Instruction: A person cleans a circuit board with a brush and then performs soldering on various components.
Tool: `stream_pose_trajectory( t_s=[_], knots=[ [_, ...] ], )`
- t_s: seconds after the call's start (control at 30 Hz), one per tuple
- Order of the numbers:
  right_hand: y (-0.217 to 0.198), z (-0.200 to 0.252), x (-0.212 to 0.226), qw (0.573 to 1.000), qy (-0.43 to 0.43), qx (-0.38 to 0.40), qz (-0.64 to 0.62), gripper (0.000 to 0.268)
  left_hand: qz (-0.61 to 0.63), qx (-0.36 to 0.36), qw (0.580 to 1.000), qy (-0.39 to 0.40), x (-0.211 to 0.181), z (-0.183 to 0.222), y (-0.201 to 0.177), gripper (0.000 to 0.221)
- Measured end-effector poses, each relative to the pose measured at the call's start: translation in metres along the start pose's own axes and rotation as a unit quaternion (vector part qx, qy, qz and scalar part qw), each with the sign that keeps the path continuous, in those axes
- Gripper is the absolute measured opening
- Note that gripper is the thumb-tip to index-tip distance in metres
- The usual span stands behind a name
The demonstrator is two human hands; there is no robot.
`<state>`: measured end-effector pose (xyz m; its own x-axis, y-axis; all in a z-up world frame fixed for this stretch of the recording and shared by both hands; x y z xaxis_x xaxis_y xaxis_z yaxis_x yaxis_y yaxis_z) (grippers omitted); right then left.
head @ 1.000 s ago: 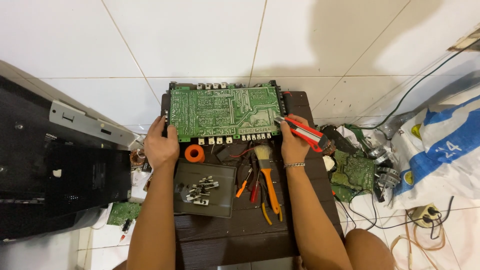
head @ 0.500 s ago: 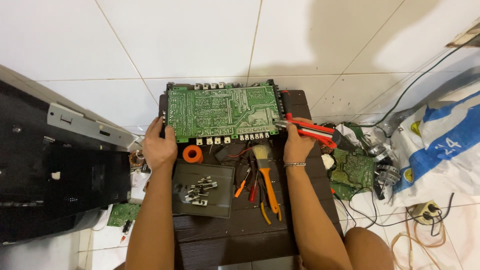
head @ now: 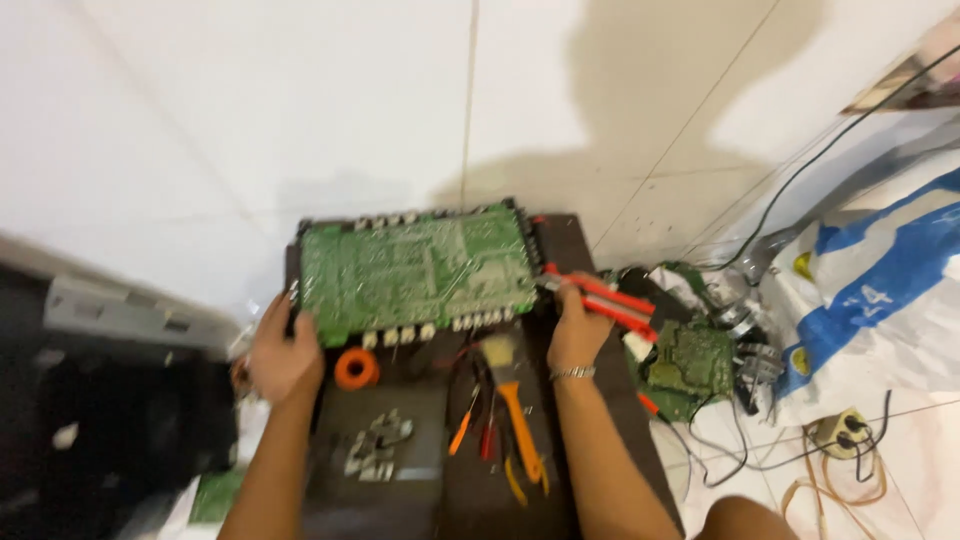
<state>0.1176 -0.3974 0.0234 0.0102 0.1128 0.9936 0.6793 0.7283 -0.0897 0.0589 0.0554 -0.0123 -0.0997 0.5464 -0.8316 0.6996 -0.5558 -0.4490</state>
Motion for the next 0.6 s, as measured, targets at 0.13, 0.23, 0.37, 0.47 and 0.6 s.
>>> stream_pose_trajectory(
  t_s=[0.13,0.23,0.37,0.47,0.6],
  knots=[
    [-0.001,0.011,0.016,0.998,0.051,-0.009,-0.032,0.023,-0.014,0.024,1.000,0.008,-0.018,0.005,-0.009,0.044],
    [0.000,0.011,0.026,0.996,0.082,0.004,-0.023,0.015,0.062,0.064,0.996,-0.009,-0.062,0.002,-0.014,0.049],
    [0.001,0.008,0.024,0.997,0.066,0.026,0.002,0.017,0.038,0.062,0.996,-0.045,-0.050,-0.001,-0.010,0.048],
    [-0.004,0.012,0.021,0.995,0.090,0.031,-0.004,0.017,0.020,0.053,0.998,-0.016,-0.037,0.007,-0.014,0.046],
    [0.000,0.009,0.029,0.997,0.068,0.031,0.009,0.016,0.049,0.070,0.994,-0.069,-0.072,0.002,-0.020,0.051]
  ],
)
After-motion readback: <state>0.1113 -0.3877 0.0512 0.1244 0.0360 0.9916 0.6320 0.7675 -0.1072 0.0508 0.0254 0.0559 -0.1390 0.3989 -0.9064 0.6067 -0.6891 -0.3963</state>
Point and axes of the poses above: each hand's wrist, its own z-axis away from the middle knuckle, its own y-axis out of the palm, x = y × z, the point moved 7 cm from there along -z, towards the middle knuckle, and after that the axes turned 11 degrees about z, right-handed, at the moved point
